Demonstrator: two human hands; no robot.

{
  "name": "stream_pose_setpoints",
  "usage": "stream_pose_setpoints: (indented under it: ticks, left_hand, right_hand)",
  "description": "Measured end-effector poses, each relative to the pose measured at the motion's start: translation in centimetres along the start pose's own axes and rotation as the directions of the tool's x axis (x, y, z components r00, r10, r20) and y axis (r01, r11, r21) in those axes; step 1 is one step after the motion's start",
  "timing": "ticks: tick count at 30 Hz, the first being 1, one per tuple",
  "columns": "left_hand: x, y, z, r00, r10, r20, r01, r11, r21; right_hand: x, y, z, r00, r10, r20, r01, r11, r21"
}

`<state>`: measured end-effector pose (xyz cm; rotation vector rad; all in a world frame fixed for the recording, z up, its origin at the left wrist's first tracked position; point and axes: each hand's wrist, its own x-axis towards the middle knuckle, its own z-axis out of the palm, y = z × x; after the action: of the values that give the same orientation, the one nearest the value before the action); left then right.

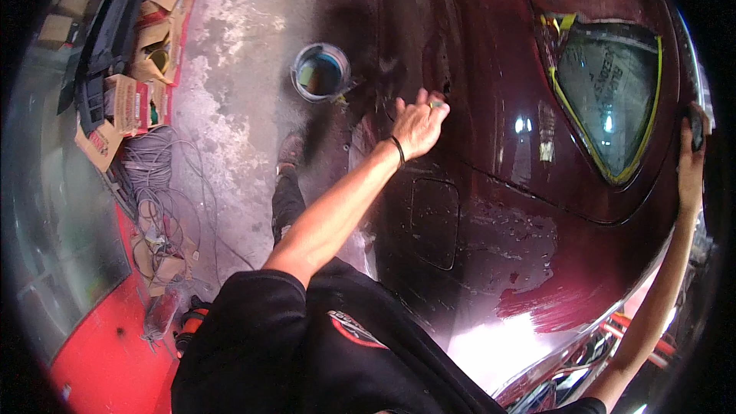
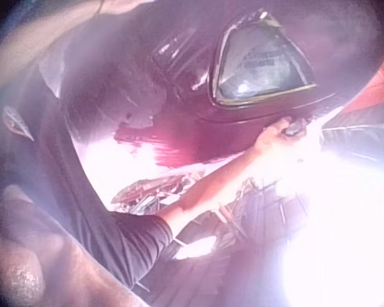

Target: The person sits on the floor and uses a sanding block to wet-sand the rear quarter panel of a maroon car. They repeatedly dip the sanding block into a bucket of water and rub the surface in circular and linear motions.

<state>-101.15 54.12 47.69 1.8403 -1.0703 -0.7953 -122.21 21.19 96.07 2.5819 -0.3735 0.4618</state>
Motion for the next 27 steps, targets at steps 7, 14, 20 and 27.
stream_pose_setpoints:
  ticks: [7, 14, 20, 27]
  left_hand:
    - [-1.0, -0.4, -0.6, 0.992, -0.058, -0.114, 0.092, 0.943, 0.321]
    - [-1.0, 0.2, 0.4, 0.996, -0.001, 0.089, 0.023, 0.971, -0.238]
    - [0.7, -1.5, -2.4, 1.0, 0.011, -0.025, 0.001, 0.889, 0.458]
    - [0.4, -0.2, 3.5, 0.996, -0.074, 0.045, 0.083, 0.966, -0.246]
  right_hand:
    - [0.5, -2.0, 1.5, 0.997, 0.065, -0.029, -0.065, 0.998, -0.008]
    - [-0.1, -2.6, -0.3, 0.999, 0.006, -0.044, -0.011, 0.993, -0.113]
    - [0.4, -2.9, 0.1, 0.998, 0.03, -0.054, -0.035, 0.995, -0.097]
    - [-0.9, -2.4, 0.3, 0.998, 0.056, -0.042, -0.061, 0.992, -0.109]
